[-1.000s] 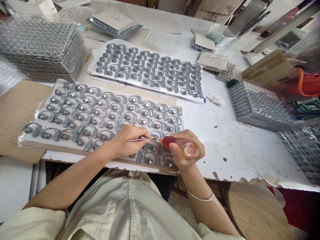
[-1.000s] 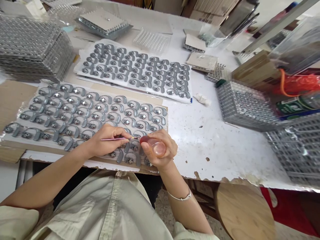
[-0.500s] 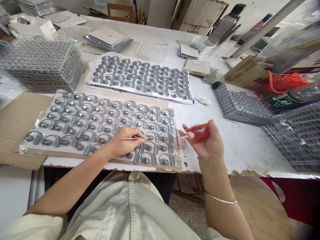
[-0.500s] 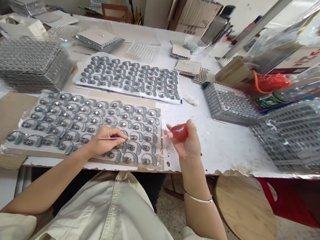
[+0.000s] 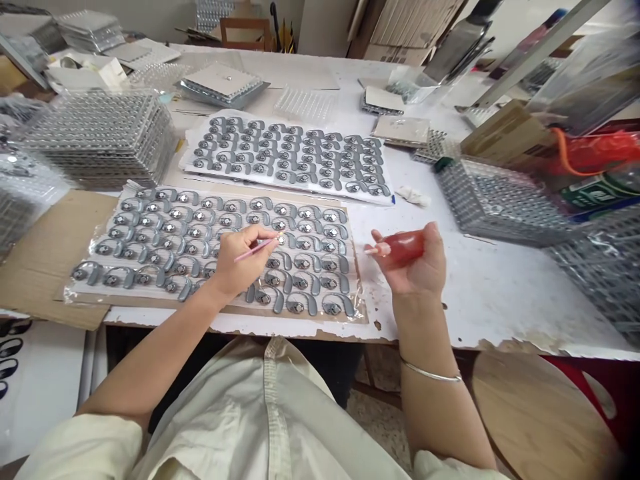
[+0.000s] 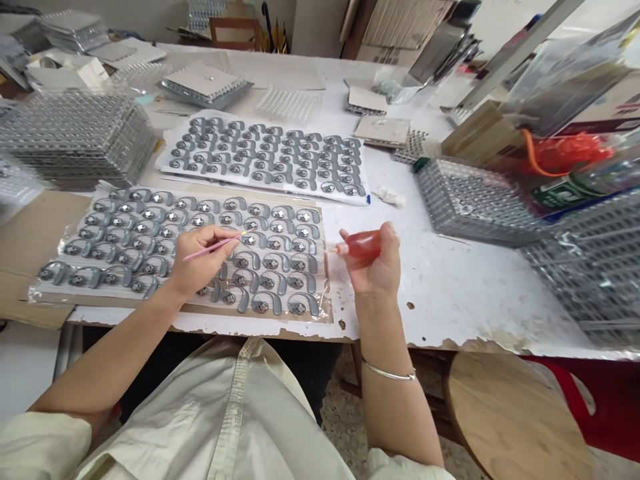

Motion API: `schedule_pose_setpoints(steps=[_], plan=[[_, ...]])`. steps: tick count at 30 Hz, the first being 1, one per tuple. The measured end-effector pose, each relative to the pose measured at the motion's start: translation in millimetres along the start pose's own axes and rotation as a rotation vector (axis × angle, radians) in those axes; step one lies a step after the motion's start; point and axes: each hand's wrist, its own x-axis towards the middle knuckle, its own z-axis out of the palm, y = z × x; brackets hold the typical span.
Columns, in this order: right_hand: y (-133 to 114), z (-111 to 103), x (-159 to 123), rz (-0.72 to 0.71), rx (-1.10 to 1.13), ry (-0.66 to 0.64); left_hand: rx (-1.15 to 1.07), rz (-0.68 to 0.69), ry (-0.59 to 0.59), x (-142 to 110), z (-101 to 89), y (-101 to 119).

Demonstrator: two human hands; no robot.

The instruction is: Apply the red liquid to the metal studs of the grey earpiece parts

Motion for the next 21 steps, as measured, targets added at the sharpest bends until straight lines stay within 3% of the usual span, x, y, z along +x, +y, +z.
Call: schedule_pose_setpoints(steps=[3, 5, 7, 10, 17, 21], plan=[[-5, 3, -14, -0.117, 0.019, 0.019, 0.1, 0.392, -0.099, -19, -9.8, 12], [-4, 8, -30, -0.188, 0.011, 0.029, 0.081, 0.519, -0.202, -35, -11.1, 17], [0, 15, -46, -0.208, -0.01, 0.049, 0.071, 0.539, -0.264, -50, -7.8, 20], [11, 25, -65, -0.181, -0.044, 0.042, 0.077, 0.52, -0.26, -62, 1.0, 19], [26, 32, -79, -0.285, -0.163, -0.207, 0.157, 0.548, -0.267, -61, 8.4, 14], [33, 33, -86, -0.404, -0.249, -0.247, 0.325, 0.64, -0.28, -62, 8.6, 19]])
